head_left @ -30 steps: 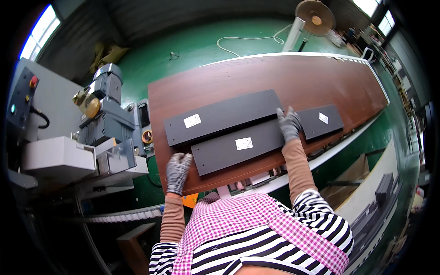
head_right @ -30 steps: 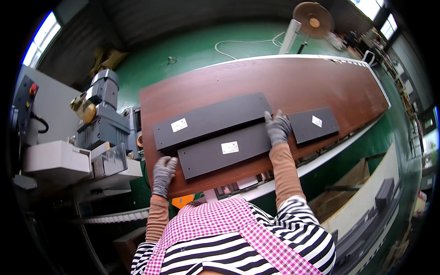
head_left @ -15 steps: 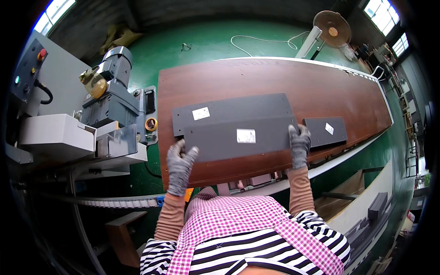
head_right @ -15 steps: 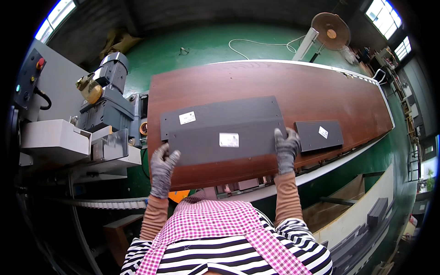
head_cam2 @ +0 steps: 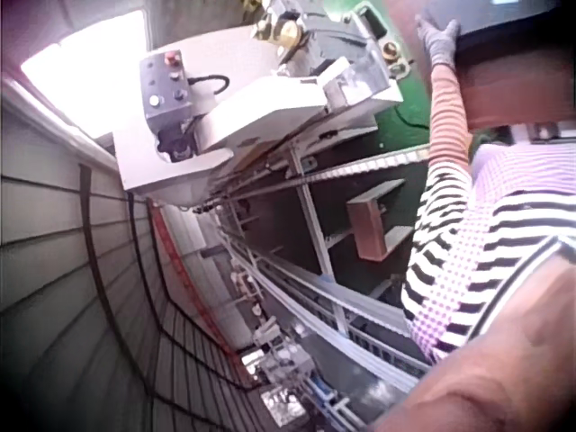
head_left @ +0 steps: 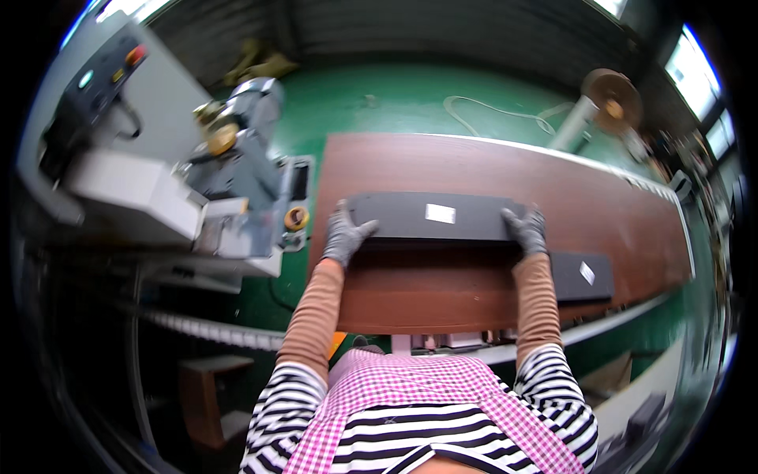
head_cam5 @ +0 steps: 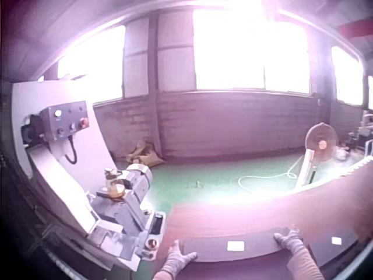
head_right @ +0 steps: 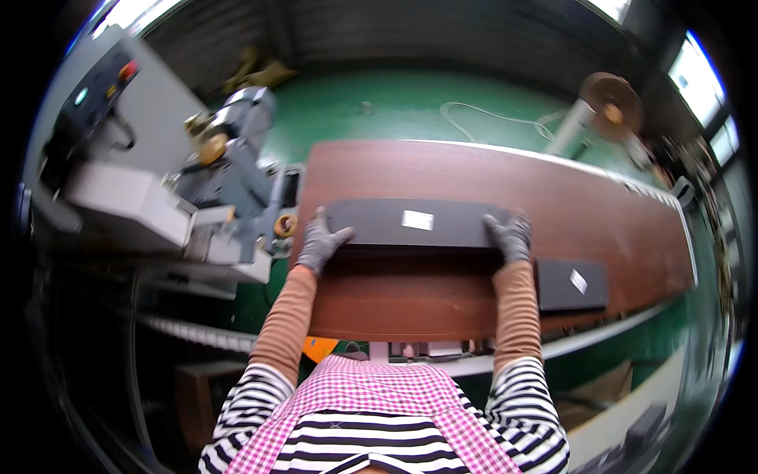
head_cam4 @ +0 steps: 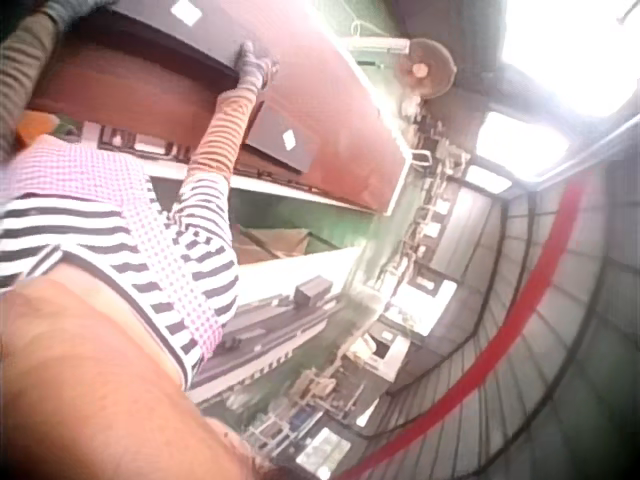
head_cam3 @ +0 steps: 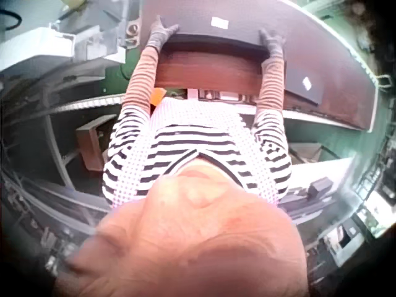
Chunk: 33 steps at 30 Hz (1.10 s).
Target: The person picks up dark furniture panels one at a time from a large table and stacks them onto a nearby workbench.
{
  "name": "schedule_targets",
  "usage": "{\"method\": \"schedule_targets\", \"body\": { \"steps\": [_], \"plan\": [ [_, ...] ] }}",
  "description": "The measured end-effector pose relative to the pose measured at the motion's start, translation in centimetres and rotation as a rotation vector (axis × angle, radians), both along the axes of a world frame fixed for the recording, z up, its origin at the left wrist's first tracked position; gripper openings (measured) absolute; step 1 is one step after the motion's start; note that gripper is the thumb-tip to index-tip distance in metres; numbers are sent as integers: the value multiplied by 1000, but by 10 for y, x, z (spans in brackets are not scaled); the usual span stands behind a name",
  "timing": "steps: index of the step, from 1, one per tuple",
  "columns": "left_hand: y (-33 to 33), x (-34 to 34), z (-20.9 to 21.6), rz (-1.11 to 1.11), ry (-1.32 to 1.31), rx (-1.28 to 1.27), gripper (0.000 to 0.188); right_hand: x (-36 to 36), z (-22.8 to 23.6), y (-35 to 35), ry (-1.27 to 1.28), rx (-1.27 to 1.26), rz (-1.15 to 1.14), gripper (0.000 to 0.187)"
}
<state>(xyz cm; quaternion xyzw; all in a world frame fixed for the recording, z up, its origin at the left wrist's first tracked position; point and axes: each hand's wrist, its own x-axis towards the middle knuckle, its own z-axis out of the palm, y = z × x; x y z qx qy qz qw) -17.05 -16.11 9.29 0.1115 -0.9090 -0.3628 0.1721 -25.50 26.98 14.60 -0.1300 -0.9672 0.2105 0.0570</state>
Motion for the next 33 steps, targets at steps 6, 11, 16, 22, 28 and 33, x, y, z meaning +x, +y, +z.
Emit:
{"method": "schedule_targets", "body": {
  "steps": [6,11,16,22,28,33],
  "plan": [
    [10,7,26,39,-313,83,105,8,-15,13,-10,-244,119,78],
    [-5,55,32,62,-316,99,103,74,-26,2,-6,-73,20,74],
    [0,125,58,6,-422,98,101,144,-43,25,19,-126,49,62],
    [8,151,36,22,-354,133,99,149,-21,22,-133,-161,23,67],
    [-47,145,-11,314,401,1316,45,148,-28,24,-21,96,14,76],
    [-155,165,-20,708,507,1308,46,172,-10,-9,213,-276,-11,62]
  ]
}}
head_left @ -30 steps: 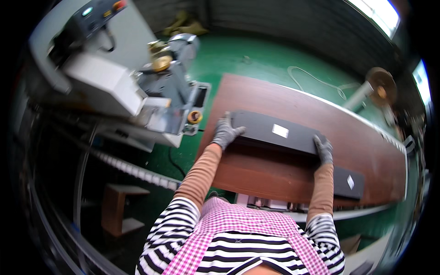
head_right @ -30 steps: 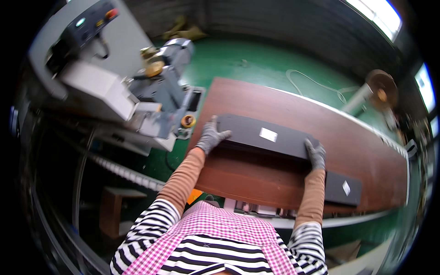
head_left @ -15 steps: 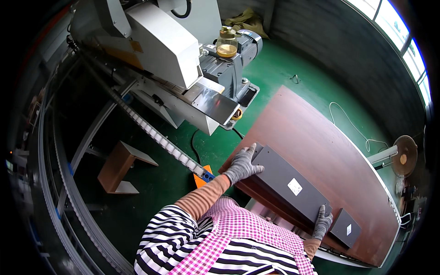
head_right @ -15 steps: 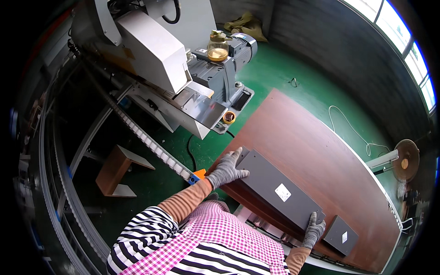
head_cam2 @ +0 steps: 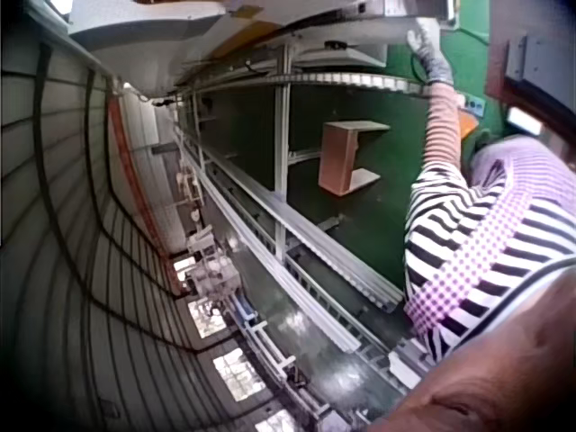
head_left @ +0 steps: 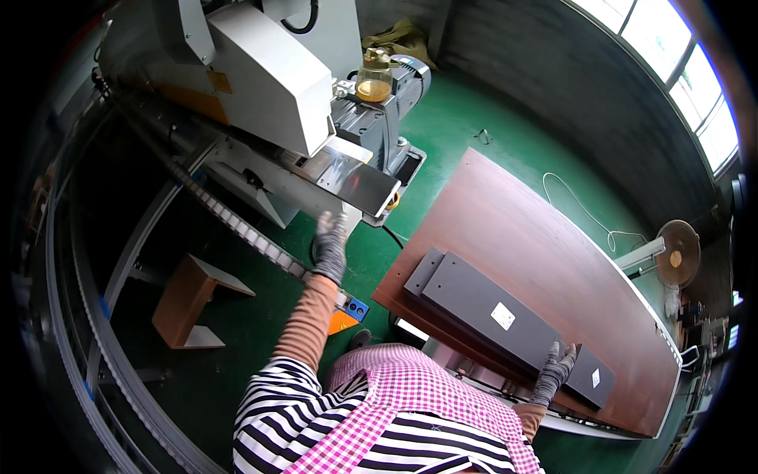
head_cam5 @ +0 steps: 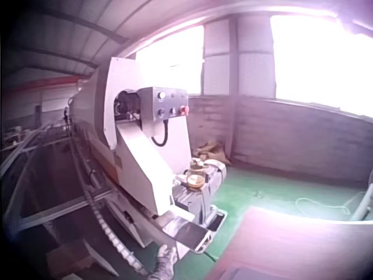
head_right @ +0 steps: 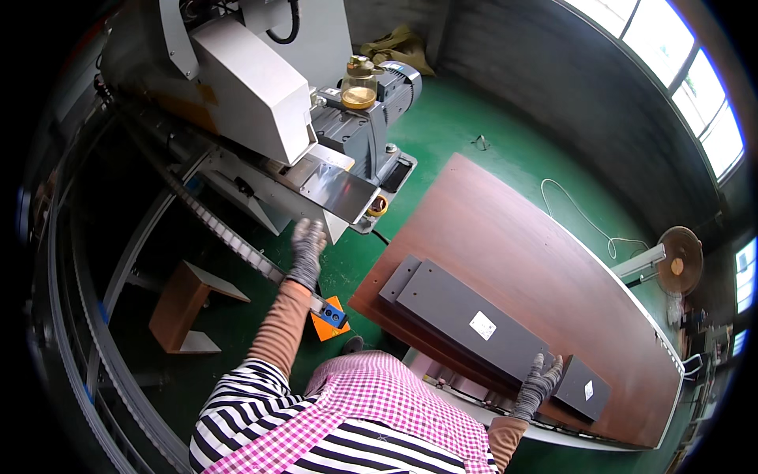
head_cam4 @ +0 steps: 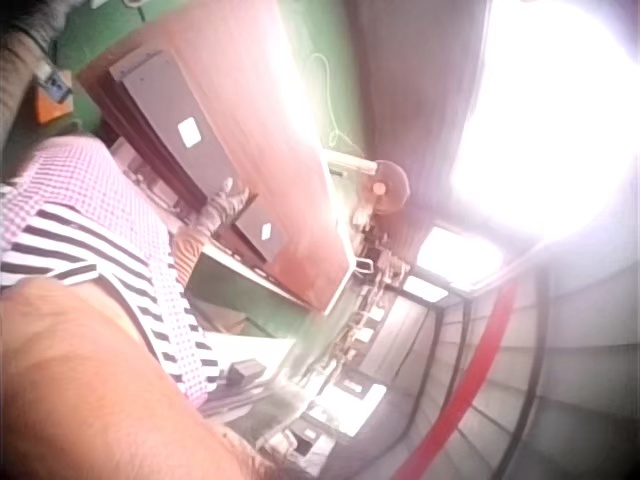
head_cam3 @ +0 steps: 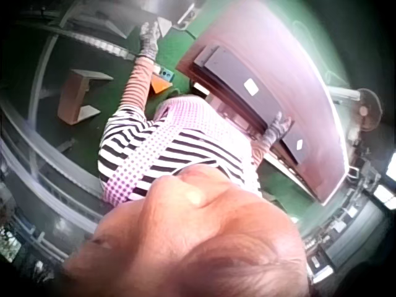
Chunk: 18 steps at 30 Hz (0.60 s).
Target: The person picks up dark furniture panels one at a time from a large table and stacks them onto a nearby workbench.
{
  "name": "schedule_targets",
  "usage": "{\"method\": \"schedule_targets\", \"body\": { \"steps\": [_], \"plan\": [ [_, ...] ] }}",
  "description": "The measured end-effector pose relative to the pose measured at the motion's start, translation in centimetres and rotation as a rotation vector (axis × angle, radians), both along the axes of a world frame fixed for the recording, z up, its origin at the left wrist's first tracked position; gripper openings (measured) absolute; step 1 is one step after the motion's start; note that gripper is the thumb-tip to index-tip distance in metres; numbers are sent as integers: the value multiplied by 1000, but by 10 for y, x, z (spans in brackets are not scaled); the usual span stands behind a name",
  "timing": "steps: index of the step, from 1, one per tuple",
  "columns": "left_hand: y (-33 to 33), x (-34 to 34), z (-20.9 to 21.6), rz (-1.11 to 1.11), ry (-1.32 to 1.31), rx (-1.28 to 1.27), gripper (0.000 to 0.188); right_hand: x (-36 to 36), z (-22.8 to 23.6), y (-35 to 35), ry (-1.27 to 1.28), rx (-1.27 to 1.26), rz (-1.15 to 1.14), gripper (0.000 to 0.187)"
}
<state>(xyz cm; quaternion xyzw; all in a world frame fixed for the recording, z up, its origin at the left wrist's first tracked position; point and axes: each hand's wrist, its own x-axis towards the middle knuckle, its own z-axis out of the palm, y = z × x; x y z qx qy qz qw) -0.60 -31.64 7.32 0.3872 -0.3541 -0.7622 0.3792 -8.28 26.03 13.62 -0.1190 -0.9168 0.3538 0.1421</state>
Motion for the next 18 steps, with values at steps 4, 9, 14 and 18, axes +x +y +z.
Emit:
{"method": "schedule_targets", "body": {
  "steps": [4,9,14,18],
  "plan": [
    [-68,3,14,137,-129,114,50,5,5,-15,37,-239,46,52],
    [-121,-30,1,62,-152,308,57,15,10,-16,61,-413,105,47],
    [-147,-36,-47,-137,-161,196,50,21,7,-22,83,-465,189,41],
    [-102,-69,-8,-78,-58,528,48,38,12,-19,82,-438,114,41]
  ]
}}
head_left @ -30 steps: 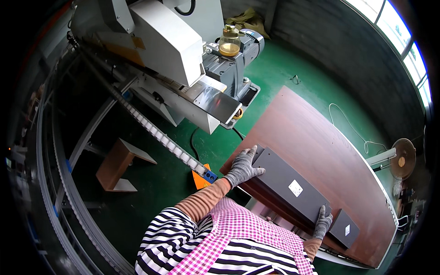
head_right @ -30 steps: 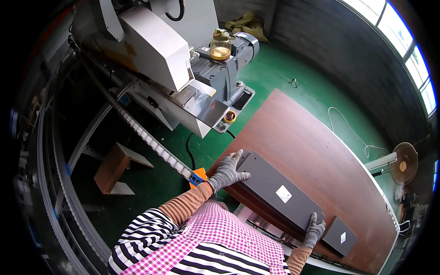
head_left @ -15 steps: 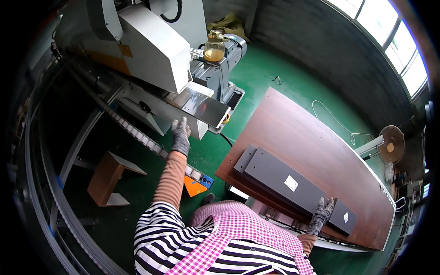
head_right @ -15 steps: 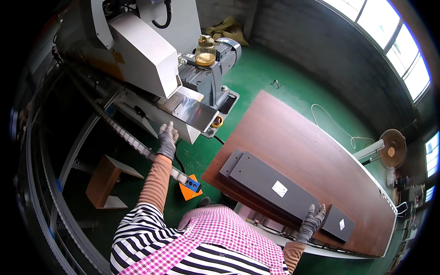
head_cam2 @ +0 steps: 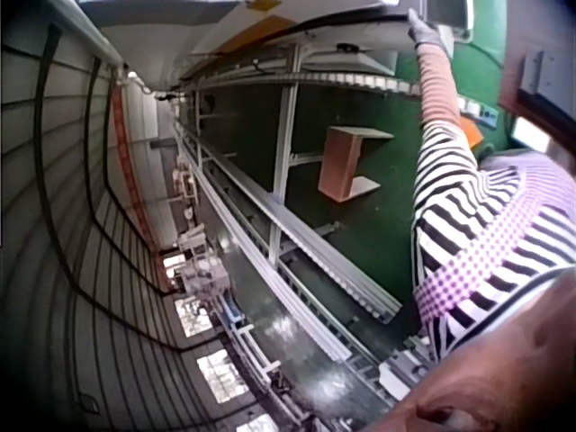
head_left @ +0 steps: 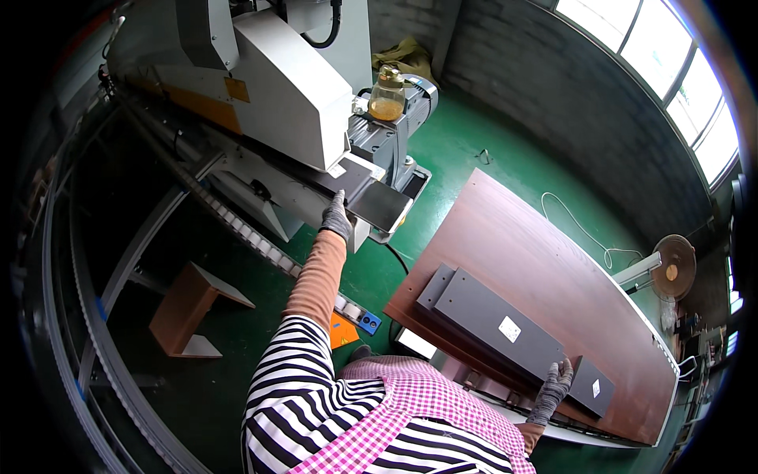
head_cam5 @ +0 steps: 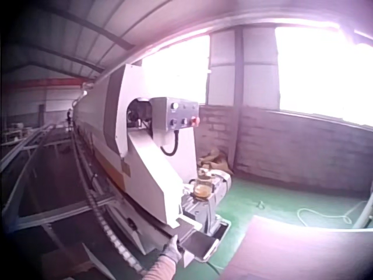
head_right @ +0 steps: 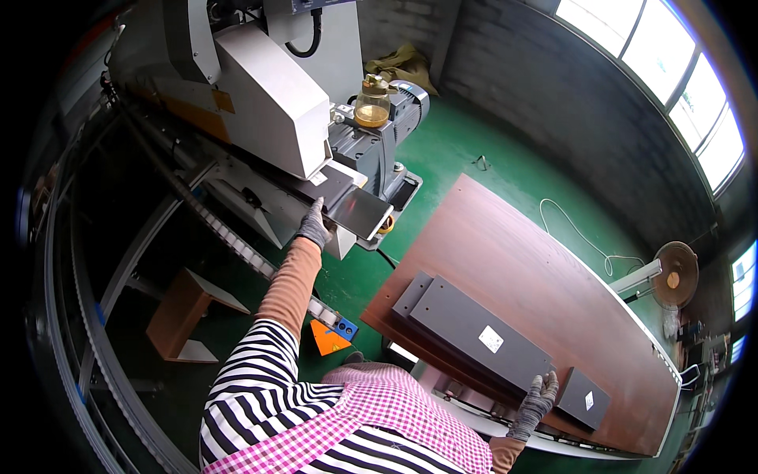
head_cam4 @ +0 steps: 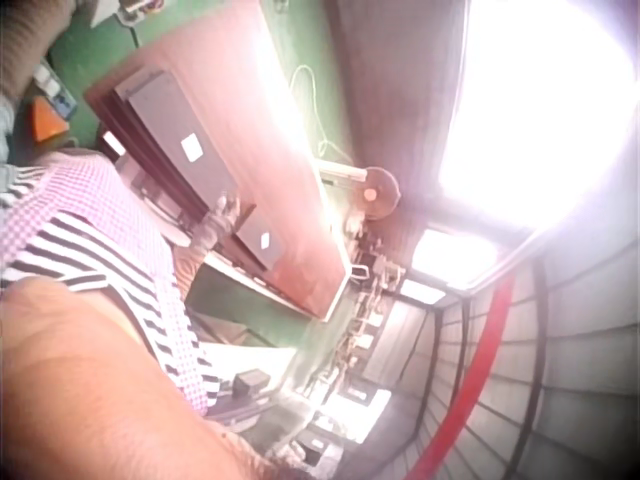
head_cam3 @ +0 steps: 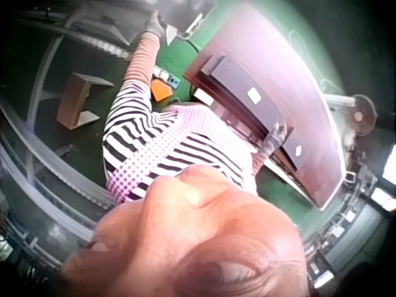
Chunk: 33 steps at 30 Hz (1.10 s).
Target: The person picks up dark furniture panels one at a time from a large table and stacks them onto a nearby workbench.
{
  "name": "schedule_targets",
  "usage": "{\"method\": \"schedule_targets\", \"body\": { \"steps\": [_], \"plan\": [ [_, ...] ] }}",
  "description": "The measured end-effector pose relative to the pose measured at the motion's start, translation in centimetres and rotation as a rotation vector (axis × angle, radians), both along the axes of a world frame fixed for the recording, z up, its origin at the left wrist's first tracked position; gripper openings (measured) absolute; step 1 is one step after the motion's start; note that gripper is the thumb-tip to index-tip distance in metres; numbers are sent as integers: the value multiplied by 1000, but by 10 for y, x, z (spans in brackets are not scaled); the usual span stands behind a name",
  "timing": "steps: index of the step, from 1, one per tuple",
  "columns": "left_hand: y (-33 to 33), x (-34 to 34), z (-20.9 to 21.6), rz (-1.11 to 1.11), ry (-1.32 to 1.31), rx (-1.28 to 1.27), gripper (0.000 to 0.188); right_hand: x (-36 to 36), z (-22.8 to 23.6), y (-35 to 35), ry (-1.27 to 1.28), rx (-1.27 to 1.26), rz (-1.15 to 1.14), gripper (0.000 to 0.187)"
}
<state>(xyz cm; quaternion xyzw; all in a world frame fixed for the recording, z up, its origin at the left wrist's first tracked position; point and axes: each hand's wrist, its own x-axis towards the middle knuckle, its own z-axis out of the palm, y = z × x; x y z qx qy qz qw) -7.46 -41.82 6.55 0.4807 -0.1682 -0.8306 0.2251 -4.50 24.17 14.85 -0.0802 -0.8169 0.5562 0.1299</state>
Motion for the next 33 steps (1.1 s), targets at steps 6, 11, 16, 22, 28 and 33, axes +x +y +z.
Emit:
{"method": "schedule_targets", "body": {
  "steps": [6,11,16,22,28,33],
  "plan": [
    [31,-6,0,35,236,156,39,-2,-13,9,15,-10,-9,37],
    [58,-29,-9,-165,358,200,43,-1,-7,-5,29,18,19,34],
    [93,-43,-11,-96,355,259,30,1,13,-30,59,-41,66,32],
    [149,-32,2,-244,544,208,33,-5,44,-88,50,-157,284,31],
    [260,3,99,-476,474,30,24,10,89,-164,-160,-453,508,43],
    [363,46,127,-640,480,96,21,-2,55,-160,-191,-714,560,44]
  ]
}}
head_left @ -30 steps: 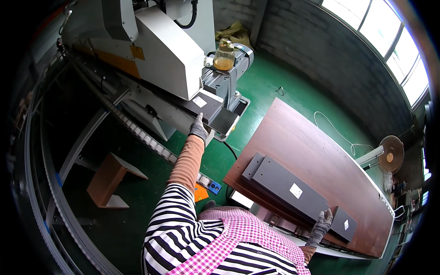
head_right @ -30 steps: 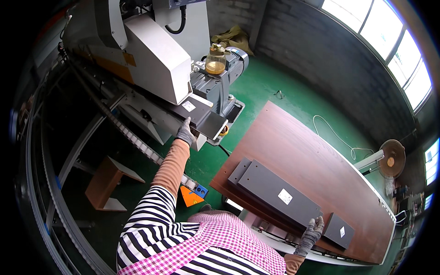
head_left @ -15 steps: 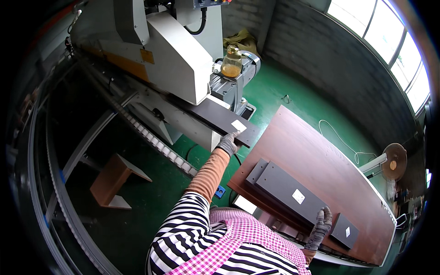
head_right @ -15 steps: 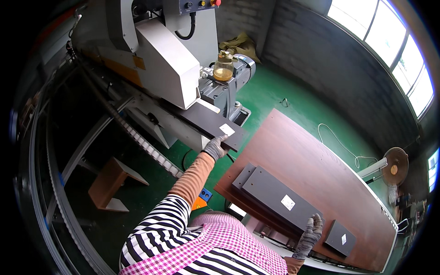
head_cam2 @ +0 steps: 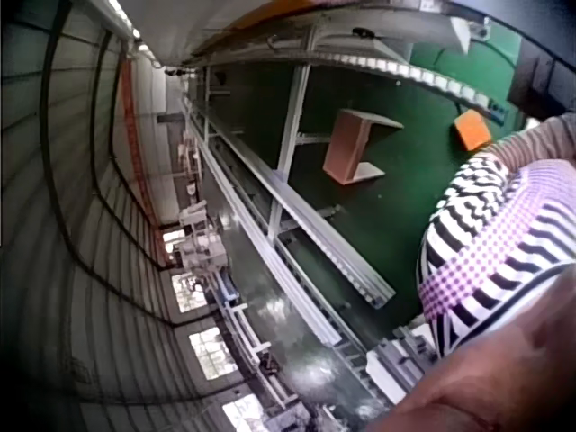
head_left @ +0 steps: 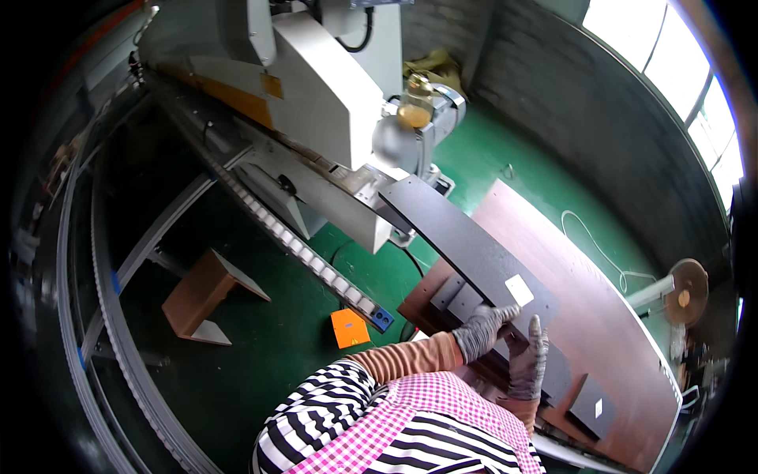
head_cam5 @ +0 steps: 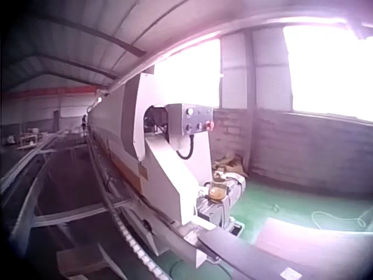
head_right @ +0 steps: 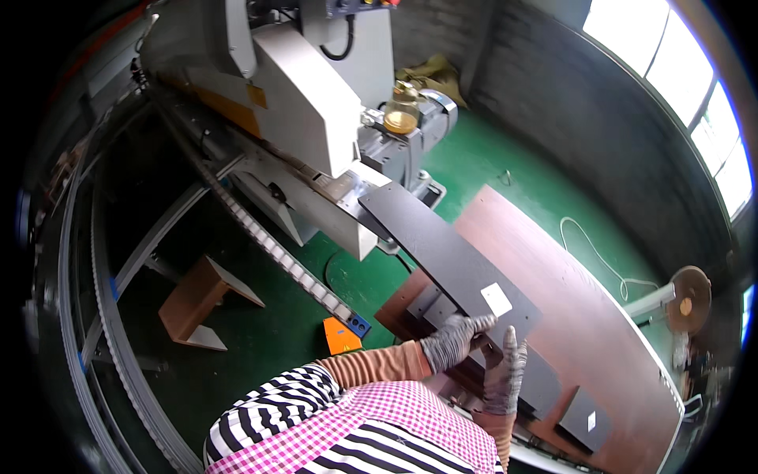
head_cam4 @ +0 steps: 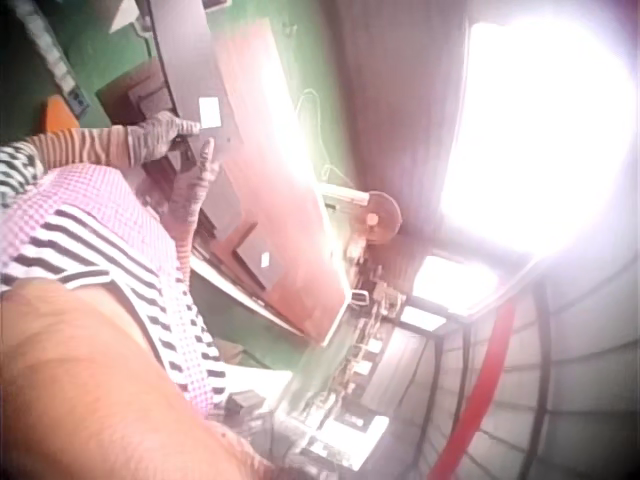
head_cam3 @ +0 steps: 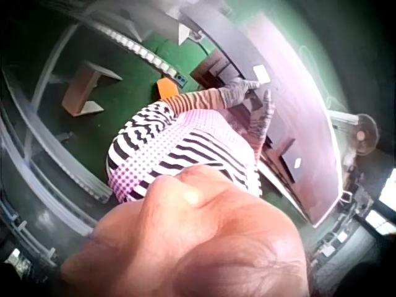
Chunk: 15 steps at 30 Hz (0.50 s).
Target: The person picks up dark furniture panels one at a time from a large table and stacks them onto a nearby workbench.
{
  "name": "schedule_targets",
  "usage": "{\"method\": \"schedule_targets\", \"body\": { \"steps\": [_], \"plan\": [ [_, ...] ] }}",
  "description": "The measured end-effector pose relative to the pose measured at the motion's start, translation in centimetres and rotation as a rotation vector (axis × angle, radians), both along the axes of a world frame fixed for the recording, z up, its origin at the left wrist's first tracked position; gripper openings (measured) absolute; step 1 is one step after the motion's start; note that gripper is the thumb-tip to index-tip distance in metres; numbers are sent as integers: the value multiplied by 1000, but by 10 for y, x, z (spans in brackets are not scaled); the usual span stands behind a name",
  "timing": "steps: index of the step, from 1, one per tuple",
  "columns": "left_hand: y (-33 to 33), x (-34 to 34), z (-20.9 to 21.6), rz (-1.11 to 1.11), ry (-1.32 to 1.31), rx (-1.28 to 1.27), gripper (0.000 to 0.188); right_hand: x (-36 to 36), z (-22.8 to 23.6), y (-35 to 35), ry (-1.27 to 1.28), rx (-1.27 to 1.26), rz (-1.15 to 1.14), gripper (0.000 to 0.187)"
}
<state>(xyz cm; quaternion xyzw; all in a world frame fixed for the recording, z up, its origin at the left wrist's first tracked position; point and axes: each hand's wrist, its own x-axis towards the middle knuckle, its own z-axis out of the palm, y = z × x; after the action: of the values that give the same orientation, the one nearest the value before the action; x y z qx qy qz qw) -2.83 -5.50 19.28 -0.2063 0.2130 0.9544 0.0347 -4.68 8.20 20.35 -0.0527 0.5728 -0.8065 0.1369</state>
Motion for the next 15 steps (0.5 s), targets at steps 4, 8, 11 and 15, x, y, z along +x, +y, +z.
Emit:
{"method": "schedule_targets", "body": {
  "steps": [4,8,11,15],
  "plan": [
    [29,20,-4,-46,101,-91,17,10,-5,39,354,545,-68,36],
    [-34,23,-12,208,-15,-136,15,16,25,76,-197,15,-268,31],
    [-102,28,2,453,-250,-111,30,7,22,136,-184,62,-315,29],
    [-101,39,-19,547,-35,-402,37,-6,1,192,-221,263,-437,35]
  ]
}}
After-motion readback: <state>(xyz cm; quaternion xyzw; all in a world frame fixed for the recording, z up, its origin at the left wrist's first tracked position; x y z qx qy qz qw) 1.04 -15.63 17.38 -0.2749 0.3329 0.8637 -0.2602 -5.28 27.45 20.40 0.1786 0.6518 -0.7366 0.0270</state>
